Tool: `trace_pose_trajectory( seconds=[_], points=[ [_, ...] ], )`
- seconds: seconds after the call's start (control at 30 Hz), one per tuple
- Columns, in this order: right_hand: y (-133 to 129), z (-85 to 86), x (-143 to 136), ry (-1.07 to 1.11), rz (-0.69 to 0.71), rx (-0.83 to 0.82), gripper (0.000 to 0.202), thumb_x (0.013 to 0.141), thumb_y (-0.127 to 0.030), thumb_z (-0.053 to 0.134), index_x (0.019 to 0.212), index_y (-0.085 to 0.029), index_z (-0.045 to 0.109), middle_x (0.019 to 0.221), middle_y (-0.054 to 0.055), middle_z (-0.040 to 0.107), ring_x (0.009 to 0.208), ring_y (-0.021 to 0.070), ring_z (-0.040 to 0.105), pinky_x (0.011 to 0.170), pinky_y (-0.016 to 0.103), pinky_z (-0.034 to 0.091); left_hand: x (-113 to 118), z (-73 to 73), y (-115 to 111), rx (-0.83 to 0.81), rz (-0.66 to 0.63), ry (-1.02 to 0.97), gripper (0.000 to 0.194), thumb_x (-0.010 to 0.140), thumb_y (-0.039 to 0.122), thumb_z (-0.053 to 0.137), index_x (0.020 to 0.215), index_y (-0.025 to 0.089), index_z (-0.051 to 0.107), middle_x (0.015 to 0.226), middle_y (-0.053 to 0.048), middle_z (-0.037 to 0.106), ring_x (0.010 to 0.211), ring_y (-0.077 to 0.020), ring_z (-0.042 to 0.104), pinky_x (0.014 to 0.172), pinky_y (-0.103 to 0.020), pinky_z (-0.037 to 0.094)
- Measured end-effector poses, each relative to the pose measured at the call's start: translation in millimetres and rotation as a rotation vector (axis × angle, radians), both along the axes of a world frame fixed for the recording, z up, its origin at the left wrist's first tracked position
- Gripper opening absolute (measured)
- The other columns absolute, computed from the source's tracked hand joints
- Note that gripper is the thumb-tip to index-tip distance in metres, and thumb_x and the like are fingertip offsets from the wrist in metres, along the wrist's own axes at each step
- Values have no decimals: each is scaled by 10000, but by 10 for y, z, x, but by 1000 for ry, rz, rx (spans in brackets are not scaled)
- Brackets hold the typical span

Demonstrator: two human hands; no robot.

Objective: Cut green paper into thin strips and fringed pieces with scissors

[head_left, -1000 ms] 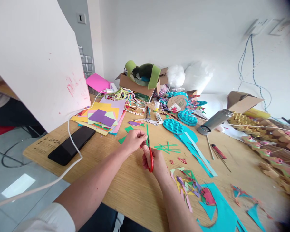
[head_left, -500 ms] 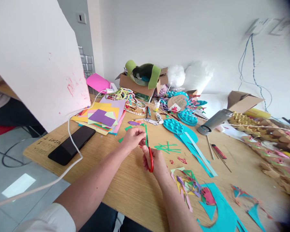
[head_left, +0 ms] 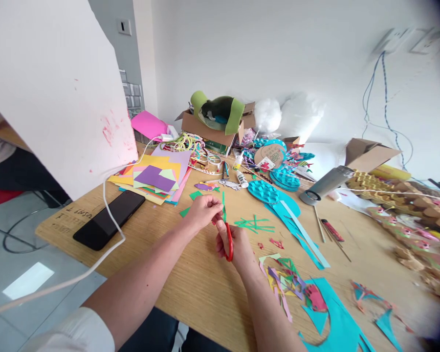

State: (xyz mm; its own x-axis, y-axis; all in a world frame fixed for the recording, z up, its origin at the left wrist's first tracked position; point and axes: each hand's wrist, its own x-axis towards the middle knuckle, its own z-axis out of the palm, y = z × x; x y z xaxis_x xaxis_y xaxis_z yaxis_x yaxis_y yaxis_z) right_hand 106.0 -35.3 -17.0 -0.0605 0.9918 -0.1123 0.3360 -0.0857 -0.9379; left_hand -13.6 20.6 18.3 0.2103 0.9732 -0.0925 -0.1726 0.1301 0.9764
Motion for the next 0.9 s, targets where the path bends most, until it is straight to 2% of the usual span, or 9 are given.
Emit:
trace_pose_trajectory(
  seconds=[0.9],
  points=[
    [-21,27,-27,22,-18,-11,568,805,-670,485,518,-179,474,370,-7,500,296,104,454,314,185,305,18,-51,25,1,22,28,134,762,86,552,635,129,545,488,42,551,424,-76,519,472,-188,431]
  ],
)
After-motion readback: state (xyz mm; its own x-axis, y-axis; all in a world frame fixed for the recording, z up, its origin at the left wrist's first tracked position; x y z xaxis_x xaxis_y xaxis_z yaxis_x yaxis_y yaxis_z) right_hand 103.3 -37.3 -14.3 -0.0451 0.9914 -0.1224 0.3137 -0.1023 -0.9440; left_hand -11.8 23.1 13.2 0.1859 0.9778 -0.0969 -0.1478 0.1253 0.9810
